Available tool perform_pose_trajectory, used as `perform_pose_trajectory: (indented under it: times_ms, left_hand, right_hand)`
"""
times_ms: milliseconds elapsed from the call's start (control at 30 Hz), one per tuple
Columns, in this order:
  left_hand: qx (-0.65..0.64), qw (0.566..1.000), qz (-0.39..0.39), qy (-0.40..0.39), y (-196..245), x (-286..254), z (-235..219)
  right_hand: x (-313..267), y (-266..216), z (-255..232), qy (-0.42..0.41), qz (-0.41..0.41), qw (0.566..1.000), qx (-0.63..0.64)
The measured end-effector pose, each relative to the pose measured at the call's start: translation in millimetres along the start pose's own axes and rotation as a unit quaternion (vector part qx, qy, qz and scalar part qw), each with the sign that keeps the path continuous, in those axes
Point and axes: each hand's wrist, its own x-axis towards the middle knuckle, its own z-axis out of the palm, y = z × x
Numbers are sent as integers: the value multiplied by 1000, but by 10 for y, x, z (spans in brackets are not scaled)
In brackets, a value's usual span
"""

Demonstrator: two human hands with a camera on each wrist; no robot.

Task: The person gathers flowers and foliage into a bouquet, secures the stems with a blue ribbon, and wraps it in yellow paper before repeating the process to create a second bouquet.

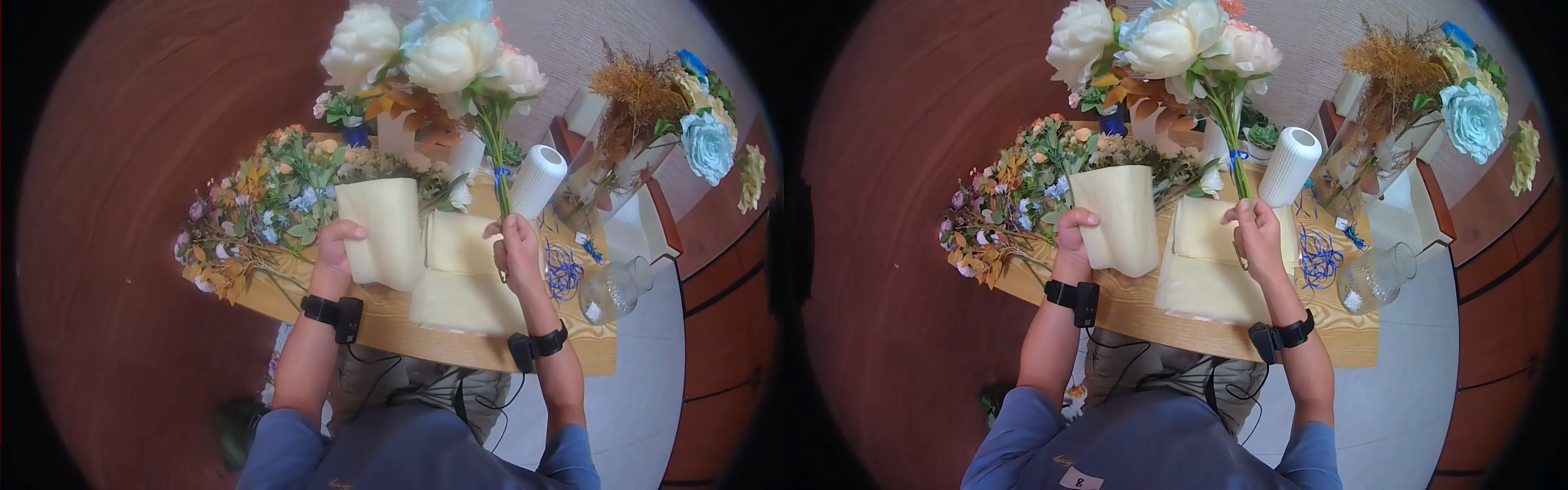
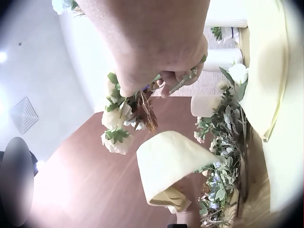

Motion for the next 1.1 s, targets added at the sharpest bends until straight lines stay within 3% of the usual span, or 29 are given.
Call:
perform_pose_trajectory:
  times_ms: [233,467,700,900,1100]
  left_hand:
    - [-46,991,-28,-119,-249,22,369]
    - [-4,995,-69,-67,-378,132,108]
    - [107,993,-42,11,-165,31,76]
    - [135,987,-72,55,-80,-21,-61]
    - [179,980,-52,74,-69,-120,-97]
  right_hand:
    - [-61,-94,138,-47,3,999,-15]
    - [-88,-36,159,-90,32,995,-5]
    - [-85,-169,130,-72,12,996,-47]
    - [-123,-215,134,-65,26,997,-43]
    - [-110,-183,124,-26,-5,997,-77]
